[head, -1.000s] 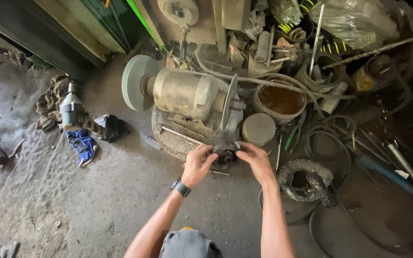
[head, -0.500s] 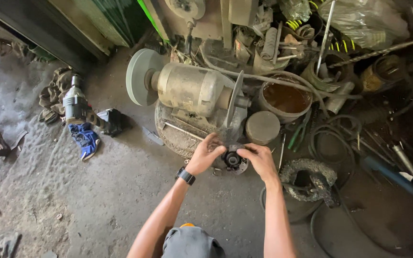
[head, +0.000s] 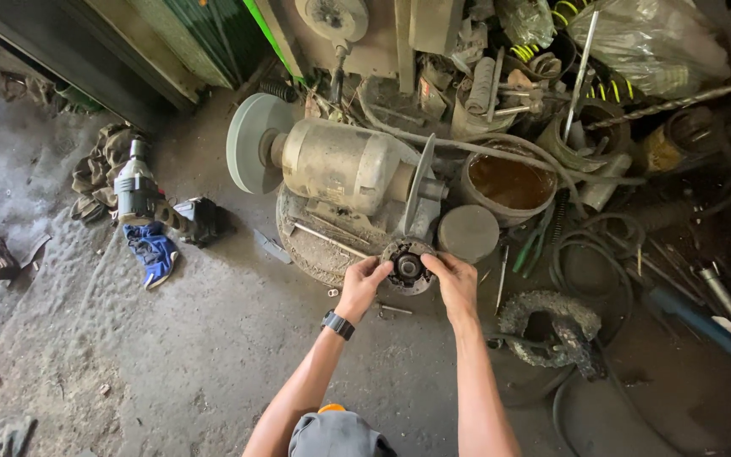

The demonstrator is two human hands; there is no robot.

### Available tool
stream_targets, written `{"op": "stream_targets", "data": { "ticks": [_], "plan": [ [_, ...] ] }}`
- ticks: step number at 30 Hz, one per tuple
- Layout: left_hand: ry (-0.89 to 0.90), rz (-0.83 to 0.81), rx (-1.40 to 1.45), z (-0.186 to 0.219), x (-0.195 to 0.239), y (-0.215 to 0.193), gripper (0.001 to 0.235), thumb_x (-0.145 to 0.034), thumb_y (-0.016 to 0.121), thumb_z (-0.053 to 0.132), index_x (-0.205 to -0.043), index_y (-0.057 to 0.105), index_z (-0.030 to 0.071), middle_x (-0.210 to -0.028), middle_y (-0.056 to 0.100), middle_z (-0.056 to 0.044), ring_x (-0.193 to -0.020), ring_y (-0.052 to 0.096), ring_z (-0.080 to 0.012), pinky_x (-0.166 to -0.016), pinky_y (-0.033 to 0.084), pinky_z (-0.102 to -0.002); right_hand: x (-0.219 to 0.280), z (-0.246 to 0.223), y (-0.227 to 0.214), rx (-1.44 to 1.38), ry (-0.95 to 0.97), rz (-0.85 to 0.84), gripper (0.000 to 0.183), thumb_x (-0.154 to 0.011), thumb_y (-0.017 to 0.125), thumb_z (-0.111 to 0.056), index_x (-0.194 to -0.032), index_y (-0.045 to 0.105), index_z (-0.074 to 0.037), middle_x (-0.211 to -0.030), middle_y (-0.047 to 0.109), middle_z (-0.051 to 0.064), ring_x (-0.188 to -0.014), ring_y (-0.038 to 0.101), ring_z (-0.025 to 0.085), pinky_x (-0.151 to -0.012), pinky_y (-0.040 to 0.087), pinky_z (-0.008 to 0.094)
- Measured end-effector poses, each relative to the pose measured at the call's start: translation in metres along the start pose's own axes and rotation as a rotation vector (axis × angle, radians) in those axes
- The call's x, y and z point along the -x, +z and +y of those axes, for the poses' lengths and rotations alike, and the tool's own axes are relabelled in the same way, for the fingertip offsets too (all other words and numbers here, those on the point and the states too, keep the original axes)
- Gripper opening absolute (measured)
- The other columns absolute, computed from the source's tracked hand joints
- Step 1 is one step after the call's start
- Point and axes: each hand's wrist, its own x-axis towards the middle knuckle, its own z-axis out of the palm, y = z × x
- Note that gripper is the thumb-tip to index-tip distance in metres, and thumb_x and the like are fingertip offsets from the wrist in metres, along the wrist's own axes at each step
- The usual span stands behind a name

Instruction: The person carries a motorcycle clutch hub across the workshop, sits on the floor, and disassembles it by hand. They use pliers to remove a circlip and press a bearing or bushing out of the metal hub, then set the parts on a plastic sheet with other clutch components.

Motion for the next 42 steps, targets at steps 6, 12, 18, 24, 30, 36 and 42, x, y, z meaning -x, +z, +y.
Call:
{"op": "stream_targets", "data": {
  "ticks": [6, 12, 18, 24, 30, 36, 42],
  "plan": [
    [-0.067, 0.033, 0.006, 0.016, -0.001, 0.006, 0.038, -0.093, 0.075, 0.029, -0.110, 0.069, -0.004, -0.093, 0.071, -0.001, -0.082, 0.060, -0.0066, -0.072, 0.050, -0.025, -0.005, 0.004, 0.001, -0.016, 0.013, 0.054, 0.034, -0.085, 0.079, -0.022, -0.109, 0.079, 0.002, -0.098, 0.078, 0.006, -0.088, 0.068, 0.013, -0.082, 0.053, 0.029],
    [-0.073, 0.021, 0.067, 0.008, -0.008, 0.004, 0.045, -0.094, 0.074, 0.029, -0.120, 0.067, -0.007, -0.102, 0.074, -0.006, -0.088, 0.065, -0.0079, -0.077, 0.052, -0.024, -0.002, -0.005, 0.006, 0.062, 0.019, 0.100, 0.039, -0.084, 0.079, -0.026, -0.111, 0.078, 0.001, -0.102, 0.078, 0.011, -0.093, 0.070, 0.016, -0.086, 0.053, 0.030],
    [-0.069, 0.020, 0.107, 0.001, -0.013, -0.001, 0.039, -0.095, 0.073, 0.026, -0.113, 0.070, -0.009, -0.097, 0.071, -0.003, -0.085, 0.061, -0.0073, -0.073, 0.051, -0.026, 0.000, 0.003, 0.011, 0.020, -0.011, 0.115, 0.038, -0.085, 0.079, -0.024, -0.112, 0.078, 0.004, -0.102, 0.078, 0.010, -0.091, 0.068, 0.016, -0.085, 0.052, 0.031],
    [0.020, 0.056, 0.041, 0.018, 0.000, 0.005, 0.035, -0.093, 0.075, 0.021, -0.113, 0.070, -0.007, -0.097, 0.072, -0.001, -0.086, 0.062, -0.0063, -0.076, 0.051, -0.024, 0.004, -0.014, 0.004, 0.007, -0.007, 0.086, 0.037, -0.085, 0.078, -0.020, -0.114, 0.076, 0.003, -0.108, 0.077, 0.009, -0.097, 0.068, 0.014, -0.090, 0.051, 0.028],
    [0.215, 0.061, -0.172, 0.047, 0.032, 0.004, 0.029, -0.090, 0.079, 0.012, -0.113, 0.070, -0.003, -0.094, 0.065, 0.000, -0.083, 0.059, -0.0075, -0.076, 0.051, -0.025, -0.007, 0.031, -0.024, -0.244, 0.082, -0.198, 0.049, -0.085, 0.079, -0.017, -0.128, 0.067, 0.003, -0.115, 0.074, 0.007, -0.105, 0.066, 0.015, -0.096, 0.050, 0.029],
    [0.231, 0.074, -0.217, 0.051, 0.037, 0.009, 0.031, -0.086, 0.080, 0.010, -0.113, 0.070, -0.001, -0.096, 0.067, 0.000, -0.081, 0.062, -0.0076, -0.074, 0.052, -0.024, -0.006, 0.039, -0.030, -0.338, 0.059, -0.239, 0.050, -0.083, 0.083, -0.015, -0.128, 0.068, 0.005, -0.116, 0.074, 0.007, -0.106, 0.066, 0.015, -0.099, 0.050, 0.031],
    [0.114, 0.039, -0.088, 0.033, 0.031, 0.011, 0.029, -0.089, 0.079, 0.012, -0.114, 0.072, -0.001, -0.093, 0.069, 0.001, -0.080, 0.061, -0.0066, -0.072, 0.051, -0.024, -0.003, 0.027, -0.032, -0.232, 0.065, -0.192, 0.048, -0.082, 0.084, -0.018, -0.123, 0.072, 0.003, -0.112, 0.076, 0.008, -0.105, 0.068, 0.016, -0.101, 0.051, 0.032]
  ]
}}
